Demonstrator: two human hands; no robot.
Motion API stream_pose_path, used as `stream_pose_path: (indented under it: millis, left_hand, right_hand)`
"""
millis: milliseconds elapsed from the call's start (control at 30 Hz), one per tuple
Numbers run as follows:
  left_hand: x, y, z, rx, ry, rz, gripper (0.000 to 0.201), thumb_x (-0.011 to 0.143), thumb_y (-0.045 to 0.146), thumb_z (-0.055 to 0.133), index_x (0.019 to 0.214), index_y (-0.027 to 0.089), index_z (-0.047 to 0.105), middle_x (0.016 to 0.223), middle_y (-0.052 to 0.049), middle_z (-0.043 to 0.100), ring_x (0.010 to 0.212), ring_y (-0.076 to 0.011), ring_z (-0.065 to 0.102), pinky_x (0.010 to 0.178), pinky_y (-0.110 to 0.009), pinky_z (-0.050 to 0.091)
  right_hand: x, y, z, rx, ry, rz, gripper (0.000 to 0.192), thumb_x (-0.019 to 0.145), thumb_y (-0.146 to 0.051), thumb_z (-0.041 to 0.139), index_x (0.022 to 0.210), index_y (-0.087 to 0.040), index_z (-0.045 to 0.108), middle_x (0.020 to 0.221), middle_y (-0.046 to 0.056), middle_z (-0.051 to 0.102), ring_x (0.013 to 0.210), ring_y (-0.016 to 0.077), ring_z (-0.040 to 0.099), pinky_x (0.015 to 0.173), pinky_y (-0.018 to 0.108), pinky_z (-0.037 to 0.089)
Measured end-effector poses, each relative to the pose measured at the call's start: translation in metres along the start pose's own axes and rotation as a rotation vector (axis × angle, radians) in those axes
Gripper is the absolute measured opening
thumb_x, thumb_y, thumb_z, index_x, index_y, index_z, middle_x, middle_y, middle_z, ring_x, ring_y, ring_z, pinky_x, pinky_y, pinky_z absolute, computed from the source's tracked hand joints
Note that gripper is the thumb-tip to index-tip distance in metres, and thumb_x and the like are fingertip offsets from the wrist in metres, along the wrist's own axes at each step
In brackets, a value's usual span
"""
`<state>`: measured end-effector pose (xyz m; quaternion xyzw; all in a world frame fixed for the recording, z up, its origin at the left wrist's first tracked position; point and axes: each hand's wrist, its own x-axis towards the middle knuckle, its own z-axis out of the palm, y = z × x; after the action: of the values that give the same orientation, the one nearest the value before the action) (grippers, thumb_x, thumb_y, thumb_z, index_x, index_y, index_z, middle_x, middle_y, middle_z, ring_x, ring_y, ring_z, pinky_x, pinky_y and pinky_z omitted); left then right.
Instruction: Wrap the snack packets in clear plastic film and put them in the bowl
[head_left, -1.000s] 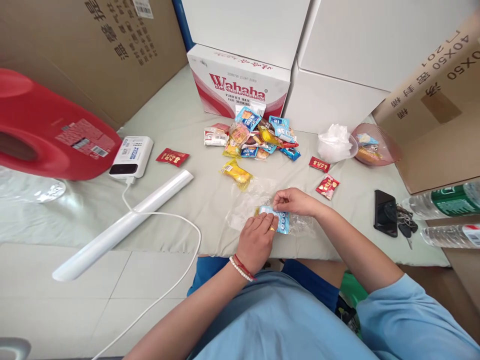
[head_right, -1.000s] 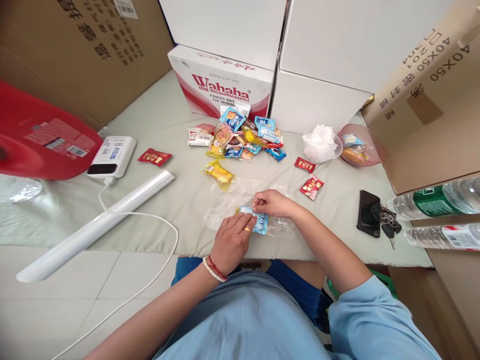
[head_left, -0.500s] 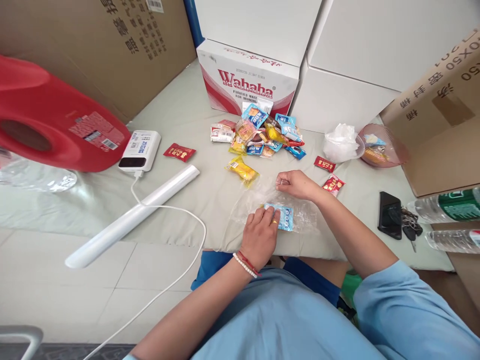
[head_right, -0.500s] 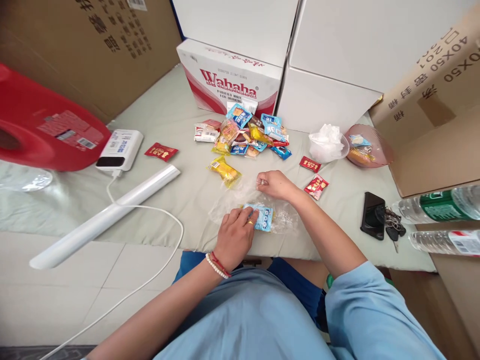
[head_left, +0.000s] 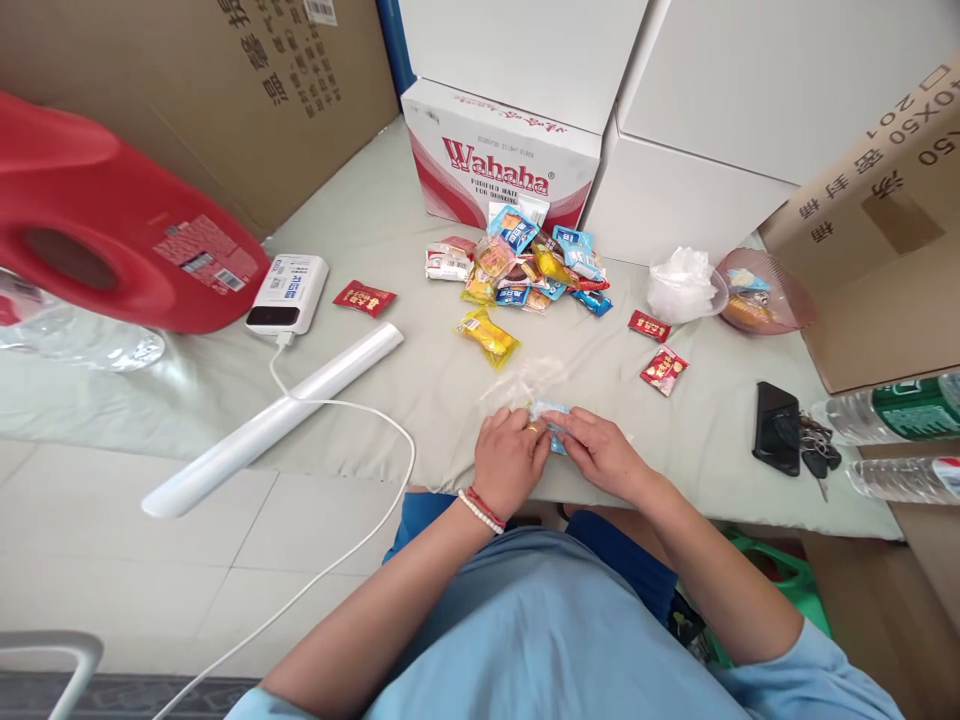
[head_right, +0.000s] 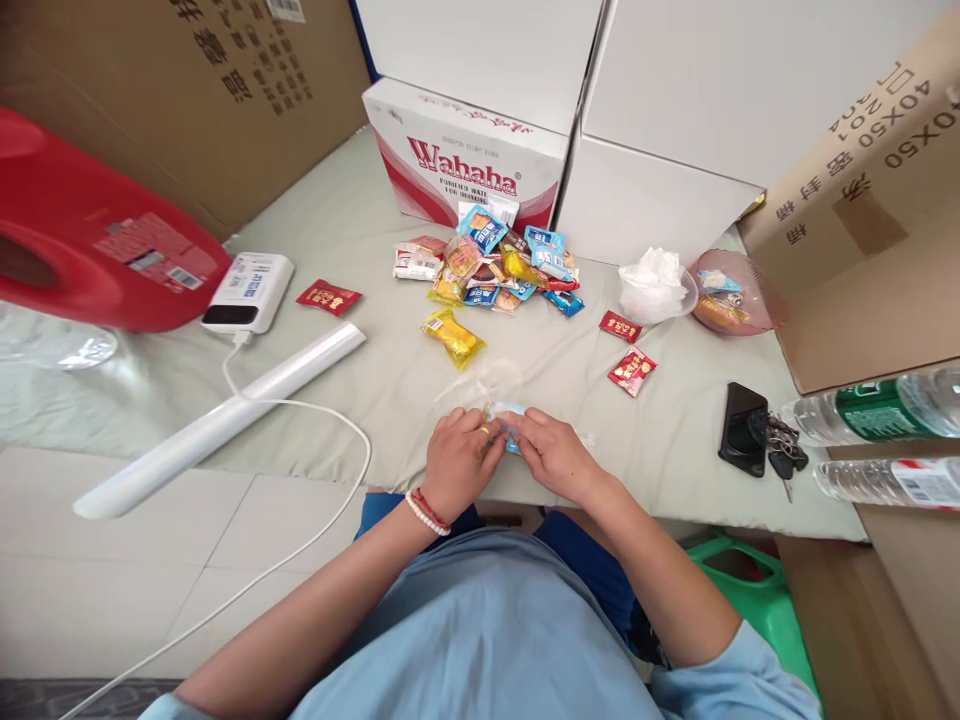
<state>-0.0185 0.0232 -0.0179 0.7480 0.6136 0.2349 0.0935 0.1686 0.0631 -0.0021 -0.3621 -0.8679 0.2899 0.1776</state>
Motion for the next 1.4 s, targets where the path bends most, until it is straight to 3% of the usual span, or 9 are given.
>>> stream_pose_path:
  millis: [200,400,500,667,767,833,1000,1200,1400]
  left_hand:
    - [0.007,-0.036,-0.003,-0.405,0.040,-0.096,0.019,0.093,0.022,0.061,0.097,0.027,0.079,0.091,-0.004,0.071,0.094,-0.0219,0.060,0.088,-0.039,0.048]
    - [0.014,-0.059,-0.001,-0.105,0.141,-0.331,0.053,0.082,0.033,0.072,0.131,0.014,0.067,0.124,-0.018,0.063,0.117,-0.0363,0.054,0.099,-0.054,0.047]
    - [0.023,-0.063,-0.006,-0.122,0.121,-0.346,0.031,0.080,0.029,0.068,0.107,0.017,0.074,0.129,-0.019,0.061,0.125,-0.0401,0.049,0.099,-0.057,0.045]
    - [0.031,-0.066,-0.029,-0.673,0.056,-0.488,0.014,0.077,0.034,0.060,0.076,0.020,0.062,0.087,-0.005,0.064,0.084,-0.0216,0.062,0.082,-0.039,0.052]
    - [0.029,-0.057,-0.046,-1.118,-0.077,-0.692,0.024,0.080,0.045,0.052,0.083,0.022,0.057,0.081,-0.002,0.066,0.071,-0.0183,0.062,0.063,-0.031,0.049]
    - [0.026,-0.047,-0.054,-1.207,-0.078,-0.765,0.035,0.082,0.054,0.050,0.096,0.023,0.058,0.088,-0.003,0.068,0.073,-0.0191,0.064,0.058,-0.029,0.048]
    - [0.022,-0.023,-0.050,-0.838,-0.120,-0.579,0.028,0.072,0.047,0.073,0.075,0.021,0.061,0.066,0.002,0.058,0.062,-0.0140,0.052,0.058,-0.026,0.043]
    - [0.018,0.005,-0.032,-1.069,-0.145,-0.605,0.025,0.084,0.039,0.062,0.094,0.019,0.071,0.080,-0.002,0.071,0.067,-0.0162,0.063,0.065,-0.030,0.054]
    - [0.006,0.011,-0.034,-0.751,-0.175,-0.125,0.038,0.095,0.018,0.037,0.090,0.019,0.075,0.112,-0.009,0.072,0.107,-0.0207,0.066,0.097,-0.036,0.055]
  right_hand:
    - [0.003,0.004,0.004,-0.048,-0.018,-0.018,0.052,0.102,-0.012,0.043,0.148,-0.030,0.058,0.090,0.003,0.055,0.074,0.0159,0.055,0.069,0.026,0.048]
    - [0.003,-0.003,0.006,-0.207,-0.159,-0.010,0.047,0.101,-0.013,0.047,0.138,-0.034,0.068,0.090,0.003,0.054,0.073,0.0154,0.048,0.065,0.025,0.039]
    - [0.002,-0.010,0.003,-0.228,-0.195,-0.040,0.046,0.101,-0.016,0.051,0.140,-0.034,0.067,0.093,0.004,0.055,0.076,0.0168,0.047,0.066,0.026,0.039]
    - [-0.001,-0.016,0.001,-0.140,-0.178,-0.065,0.042,0.100,-0.019,0.055,0.138,-0.030,0.069,0.098,0.007,0.057,0.082,0.0182,0.053,0.071,0.029,0.044]
    - [0.001,-0.019,0.002,-0.166,-0.181,-0.048,0.038,0.101,-0.021,0.054,0.134,-0.029,0.072,0.095,0.007,0.057,0.080,0.0184,0.053,0.068,0.029,0.042]
    - [0.003,-0.022,0.003,-0.182,-0.194,-0.042,0.036,0.102,-0.023,0.053,0.133,-0.028,0.073,0.094,0.007,0.057,0.079,0.0186,0.052,0.067,0.029,0.041]
    - [0.003,-0.031,0.002,-0.174,-0.186,-0.025,0.031,0.104,-0.027,0.053,0.123,-0.023,0.076,0.091,0.008,0.055,0.079,0.0194,0.052,0.068,0.031,0.041]
    - [-0.003,-0.031,0.005,-0.129,-0.180,-0.007,0.031,0.098,-0.024,0.062,0.126,-0.023,0.073,0.102,0.011,0.059,0.095,0.0261,0.057,0.080,0.038,0.051]
    - [-0.014,-0.034,-0.017,0.069,-0.212,-0.036,0.041,0.090,-0.025,0.072,0.132,-0.025,0.069,0.125,0.014,0.060,0.114,0.0291,0.058,0.097,0.045,0.053]
